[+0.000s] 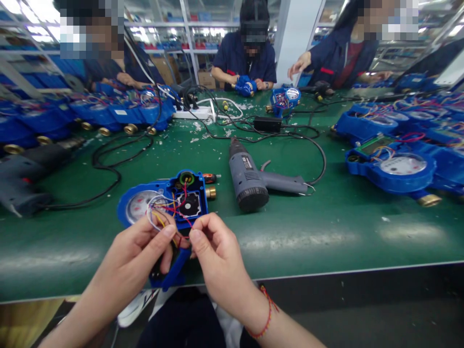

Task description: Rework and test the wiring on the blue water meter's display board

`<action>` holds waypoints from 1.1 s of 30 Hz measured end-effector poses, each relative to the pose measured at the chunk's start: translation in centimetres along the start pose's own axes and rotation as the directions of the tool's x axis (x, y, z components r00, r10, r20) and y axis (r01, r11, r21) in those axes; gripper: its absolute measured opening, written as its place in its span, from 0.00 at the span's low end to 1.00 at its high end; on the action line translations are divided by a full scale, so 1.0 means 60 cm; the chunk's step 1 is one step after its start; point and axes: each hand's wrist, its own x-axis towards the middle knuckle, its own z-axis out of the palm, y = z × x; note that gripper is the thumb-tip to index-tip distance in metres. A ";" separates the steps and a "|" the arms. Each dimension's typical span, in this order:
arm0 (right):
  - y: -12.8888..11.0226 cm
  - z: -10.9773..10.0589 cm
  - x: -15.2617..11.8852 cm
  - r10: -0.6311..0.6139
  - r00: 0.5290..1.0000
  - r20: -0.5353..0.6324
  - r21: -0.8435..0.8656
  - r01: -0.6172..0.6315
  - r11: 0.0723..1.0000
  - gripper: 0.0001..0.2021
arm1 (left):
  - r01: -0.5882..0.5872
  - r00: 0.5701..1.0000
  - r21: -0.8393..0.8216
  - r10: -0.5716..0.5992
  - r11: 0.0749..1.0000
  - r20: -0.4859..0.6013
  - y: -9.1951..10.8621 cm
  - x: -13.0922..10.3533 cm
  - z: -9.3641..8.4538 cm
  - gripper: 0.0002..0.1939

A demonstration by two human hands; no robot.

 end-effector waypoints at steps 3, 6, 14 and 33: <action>-0.001 0.001 -0.001 -0.001 1.000 -0.005 -0.008 0.001 1.000 0.14 | 0.009 1.000 -0.023 -0.009 1.000 -0.006 0.000 0.000 0.001 0.10; -0.001 0.002 -0.002 -0.009 1.000 -0.005 -0.005 0.009 1.000 0.15 | 0.021 1.000 -0.036 -0.022 0.999 -0.014 0.000 -0.002 0.001 0.11; 0.001 0.003 -0.001 -0.042 0.998 -0.037 0.020 0.043 0.999 0.12 | 0.007 1.000 -0.090 -0.010 0.996 -0.030 0.001 0.000 0.004 0.10; -0.012 0.010 0.003 -0.461 0.882 0.103 -0.590 0.427 0.685 0.05 | 0.007 0.999 -0.029 -0.006 1.000 0.038 -0.009 -0.001 -0.001 0.04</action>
